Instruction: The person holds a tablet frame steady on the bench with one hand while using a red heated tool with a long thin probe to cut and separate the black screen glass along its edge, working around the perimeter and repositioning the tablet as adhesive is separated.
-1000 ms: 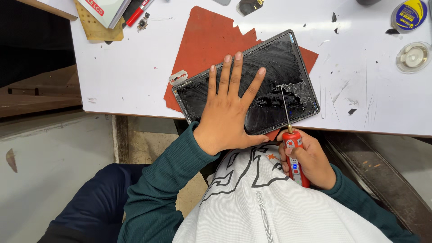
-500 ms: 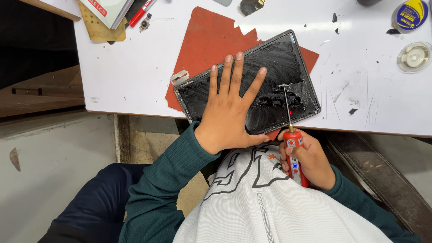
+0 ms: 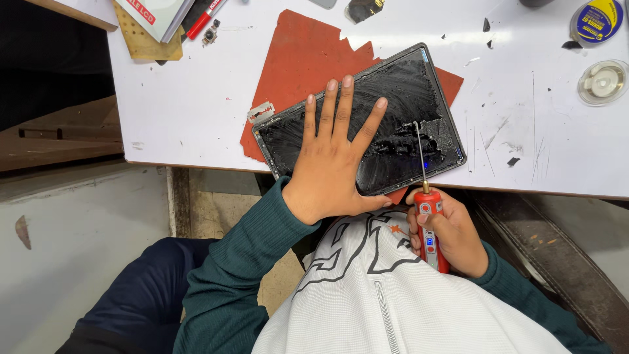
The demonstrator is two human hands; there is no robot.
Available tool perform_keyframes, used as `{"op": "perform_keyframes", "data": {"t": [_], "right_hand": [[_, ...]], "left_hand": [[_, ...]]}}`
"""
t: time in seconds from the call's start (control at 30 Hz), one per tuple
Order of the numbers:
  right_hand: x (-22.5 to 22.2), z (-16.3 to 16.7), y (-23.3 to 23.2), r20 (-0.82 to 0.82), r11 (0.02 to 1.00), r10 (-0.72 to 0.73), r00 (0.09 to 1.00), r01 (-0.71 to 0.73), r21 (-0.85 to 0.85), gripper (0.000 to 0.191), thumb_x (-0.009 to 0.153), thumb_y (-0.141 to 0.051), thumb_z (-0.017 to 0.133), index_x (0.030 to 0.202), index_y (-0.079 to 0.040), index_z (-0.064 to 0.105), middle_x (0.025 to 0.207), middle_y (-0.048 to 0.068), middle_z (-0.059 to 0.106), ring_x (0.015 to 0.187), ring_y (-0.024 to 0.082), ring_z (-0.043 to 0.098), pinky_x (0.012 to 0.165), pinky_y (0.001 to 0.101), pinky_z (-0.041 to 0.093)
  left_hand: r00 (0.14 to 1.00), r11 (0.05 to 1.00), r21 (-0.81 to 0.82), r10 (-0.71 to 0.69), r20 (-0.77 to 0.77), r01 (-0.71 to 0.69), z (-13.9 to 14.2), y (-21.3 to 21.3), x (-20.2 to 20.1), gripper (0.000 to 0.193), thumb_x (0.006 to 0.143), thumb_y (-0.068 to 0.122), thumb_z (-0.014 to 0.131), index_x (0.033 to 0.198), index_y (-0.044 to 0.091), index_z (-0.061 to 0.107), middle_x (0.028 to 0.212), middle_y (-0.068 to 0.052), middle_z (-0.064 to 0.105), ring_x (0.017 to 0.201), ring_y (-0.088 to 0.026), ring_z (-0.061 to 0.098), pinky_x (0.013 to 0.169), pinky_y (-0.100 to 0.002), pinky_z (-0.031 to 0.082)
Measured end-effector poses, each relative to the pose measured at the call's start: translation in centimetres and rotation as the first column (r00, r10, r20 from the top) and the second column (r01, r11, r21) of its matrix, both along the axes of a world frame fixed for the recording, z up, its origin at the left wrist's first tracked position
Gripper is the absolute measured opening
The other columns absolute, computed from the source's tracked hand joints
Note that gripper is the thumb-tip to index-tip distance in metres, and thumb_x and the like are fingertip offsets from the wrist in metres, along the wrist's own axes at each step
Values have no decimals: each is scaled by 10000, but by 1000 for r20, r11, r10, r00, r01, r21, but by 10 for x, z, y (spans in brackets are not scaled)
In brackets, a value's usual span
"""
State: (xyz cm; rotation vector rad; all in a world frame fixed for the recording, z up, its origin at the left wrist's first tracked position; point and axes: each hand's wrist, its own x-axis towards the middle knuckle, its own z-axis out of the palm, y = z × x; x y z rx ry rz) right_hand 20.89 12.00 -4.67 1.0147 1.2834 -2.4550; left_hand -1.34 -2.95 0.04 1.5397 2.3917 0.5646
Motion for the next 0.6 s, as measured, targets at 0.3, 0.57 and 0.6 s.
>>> {"op": "perform_keyframes", "data": {"t": [0.3, 0.57, 0.6], "right_hand": [[4, -2, -4, -3, 1000, -2, 1000, 2, 13, 302, 865, -24, 483, 1154, 10, 562, 716, 93, 592, 552, 171, 586, 510, 354, 530], [6, -2, -6, -8, 1000, -2, 1000, 2, 13, 312, 863, -32, 485, 1163, 7, 559, 710, 93, 591, 552, 163, 586, 514, 344, 531], [6, -2, -6, -9, 1000, 1, 1000, -1, 18, 312, 863, -34, 487, 1164, 7, 559, 710, 93, 591, 552, 163, 586, 514, 344, 530]], "left_hand": [[1000, 1000, -6, -4, -5, 4, 0, -3, 2, 1371, 617, 779, 805, 1625, 125, 145, 1626, -389, 30, 1528, -570, 4, 1207, -741, 4], [1000, 1000, -20, -9, -11, 9, 1, -5, 1, 1372, 614, 789, 798, 1625, 123, 151, 1625, -393, 29, 1530, -567, 3, 1211, -735, 4], [1000, 1000, -21, -9, -9, 9, 1, -6, 1, 1371, 615, 792, 797, 1624, 121, 153, 1623, -394, 29, 1527, -569, 3, 1209, -735, 4]]}}
